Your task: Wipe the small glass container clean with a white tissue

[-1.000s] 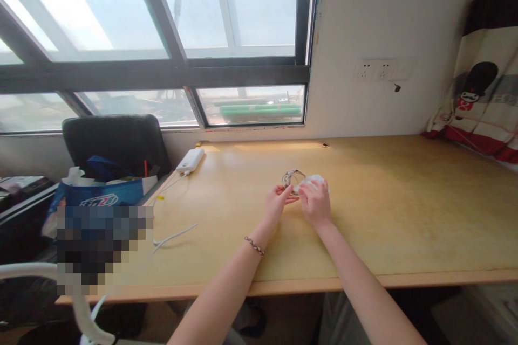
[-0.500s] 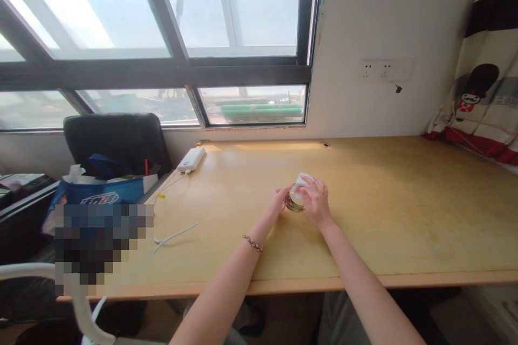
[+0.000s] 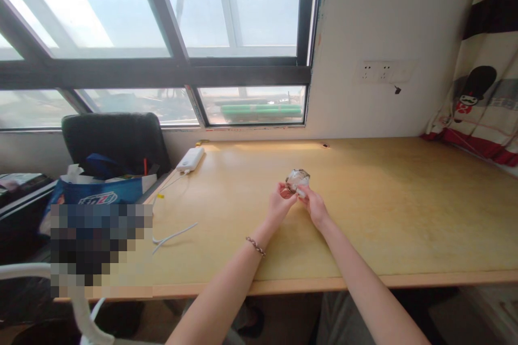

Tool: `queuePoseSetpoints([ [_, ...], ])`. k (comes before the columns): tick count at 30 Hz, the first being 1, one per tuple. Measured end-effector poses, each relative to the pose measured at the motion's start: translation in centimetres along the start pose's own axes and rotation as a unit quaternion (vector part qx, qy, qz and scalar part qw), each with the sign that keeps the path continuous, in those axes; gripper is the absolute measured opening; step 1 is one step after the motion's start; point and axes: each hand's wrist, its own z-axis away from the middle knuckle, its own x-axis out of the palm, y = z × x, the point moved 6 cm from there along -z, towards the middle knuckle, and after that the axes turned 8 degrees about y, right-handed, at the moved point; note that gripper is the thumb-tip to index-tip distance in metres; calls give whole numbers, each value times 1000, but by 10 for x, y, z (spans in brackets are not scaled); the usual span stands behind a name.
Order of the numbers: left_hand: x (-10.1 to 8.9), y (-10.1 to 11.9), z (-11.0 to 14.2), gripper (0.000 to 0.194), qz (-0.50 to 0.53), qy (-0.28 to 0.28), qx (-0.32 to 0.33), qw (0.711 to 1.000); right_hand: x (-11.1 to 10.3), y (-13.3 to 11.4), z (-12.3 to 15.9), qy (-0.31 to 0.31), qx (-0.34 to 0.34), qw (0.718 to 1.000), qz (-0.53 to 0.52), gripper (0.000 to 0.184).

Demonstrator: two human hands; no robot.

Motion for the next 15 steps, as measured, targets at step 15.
queuePoseSetpoints([
  [15, 10, -13, -1, 40, -18, -101, -141, 985, 0, -60, 32, 70, -328, 911, 239, 30],
])
